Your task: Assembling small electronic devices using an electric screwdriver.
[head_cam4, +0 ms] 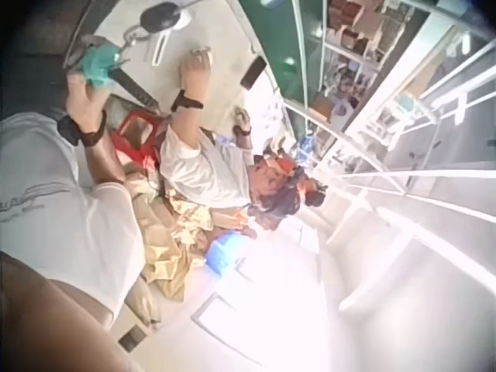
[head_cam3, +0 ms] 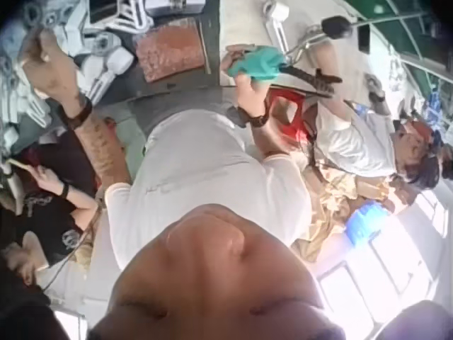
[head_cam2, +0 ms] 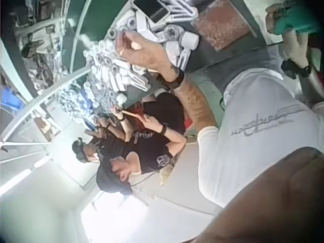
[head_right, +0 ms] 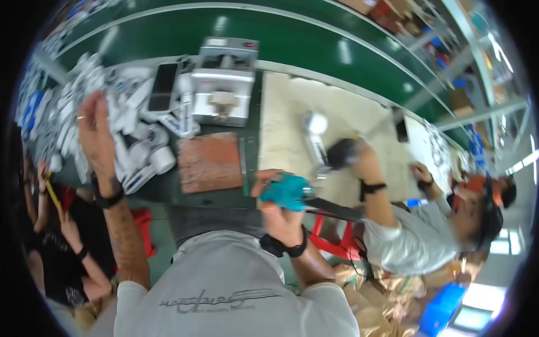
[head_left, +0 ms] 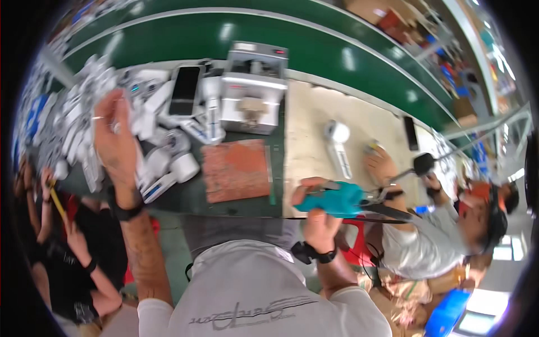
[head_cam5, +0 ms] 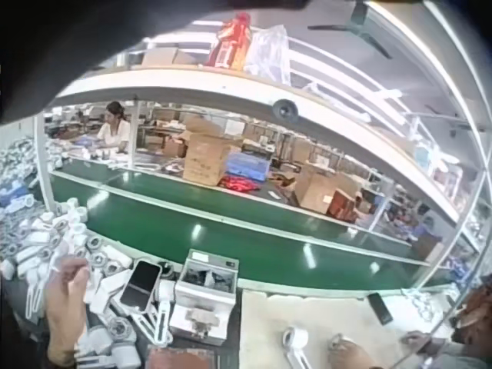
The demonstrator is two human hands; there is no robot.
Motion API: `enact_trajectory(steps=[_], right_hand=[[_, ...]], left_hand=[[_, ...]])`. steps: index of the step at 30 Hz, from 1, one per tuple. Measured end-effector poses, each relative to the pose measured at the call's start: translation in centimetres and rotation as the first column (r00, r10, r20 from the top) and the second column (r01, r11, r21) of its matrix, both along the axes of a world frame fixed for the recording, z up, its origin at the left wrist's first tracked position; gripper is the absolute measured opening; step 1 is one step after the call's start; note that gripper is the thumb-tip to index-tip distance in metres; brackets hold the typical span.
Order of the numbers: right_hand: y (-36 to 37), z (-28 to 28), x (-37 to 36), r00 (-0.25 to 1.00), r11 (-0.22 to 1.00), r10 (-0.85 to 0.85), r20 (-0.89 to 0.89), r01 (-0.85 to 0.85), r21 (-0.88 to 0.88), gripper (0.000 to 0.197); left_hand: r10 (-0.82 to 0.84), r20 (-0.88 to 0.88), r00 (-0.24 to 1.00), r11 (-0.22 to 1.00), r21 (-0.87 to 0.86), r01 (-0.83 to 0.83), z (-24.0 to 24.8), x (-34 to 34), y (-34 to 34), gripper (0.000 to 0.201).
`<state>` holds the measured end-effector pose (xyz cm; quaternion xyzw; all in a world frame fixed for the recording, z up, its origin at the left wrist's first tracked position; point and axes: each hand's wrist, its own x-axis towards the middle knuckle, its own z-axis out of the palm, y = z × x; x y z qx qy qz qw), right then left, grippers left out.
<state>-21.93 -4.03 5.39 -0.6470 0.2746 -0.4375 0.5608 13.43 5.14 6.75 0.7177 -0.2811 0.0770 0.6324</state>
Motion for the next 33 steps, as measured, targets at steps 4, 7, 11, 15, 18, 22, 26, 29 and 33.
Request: enact_trajectory(steps=[4,7,11,15,18,22,26,29,33], right_hand=[[-0.3,-0.6,-3.3,0.998,0.999,0.034,0.059,-0.036,0.026,0.07],[0.7,0.4,-3.7,0.996,0.996,-0.074,0.059,0.071,0.048,0.084],[1.7,0.0,-5.5,0.989,0.989,-0.148,-0.001,0.148,0.023,0.082],[1.4,-0.3,-6.4,0.99,0.992,-0.118,0.083,0.113,0.058,0.077],[0.9,-0.3,-6.0,0.991,0.994,-0.096,0.098,0.09,0.067,0.076],[-0.3,-0.2,-5.6,0.994,0.994,-0.105,0.041,0.105,-0.009,0.074],[-1.4,-0.7,-4.3,0.98,0.985,-0.171,0.106,0.172,0.002,0.069],[-1.9,0.1,-2.4,0.979,0.988,-0.149,0.138,0.144,0.05,0.071],[-2.8,1.1,1.4,0.982,0.997,-0.059,0.177,0.049,0.059,0.082]], left_hand=[[-0.665,0.249,0.704,0.746,0.274,0.607,-2.2,-18.2,-13.2,0.032],[-0.69,0.315,0.652,0.723,0.351,0.595,-6.8,-26.6,-19.4,0.043],[-0.773,0.099,0.626,0.525,0.654,0.545,-7.9,-29.2,-21.1,0.055],[-0.792,-0.098,0.603,0.363,0.719,0.593,-8.1,-29.7,-22.6,0.059],[-0.692,0.011,0.722,0.566,0.628,0.534,-9.4,-30.1,-22.4,0.052],[-0.662,0.023,0.749,0.619,0.581,0.529,-9.1,-27.3,-20.8,0.046],[-0.708,-0.009,0.707,0.639,0.419,0.645,-5.8,-23.0,-13.4,0.032],[-0.682,0.18,0.709,0.701,0.438,0.563,-5.5,-19.9,-8.6,0.028],[-0.71,0.302,0.637,0.676,0.545,0.496,-4.3,-15.9,-5.1,0.028]])
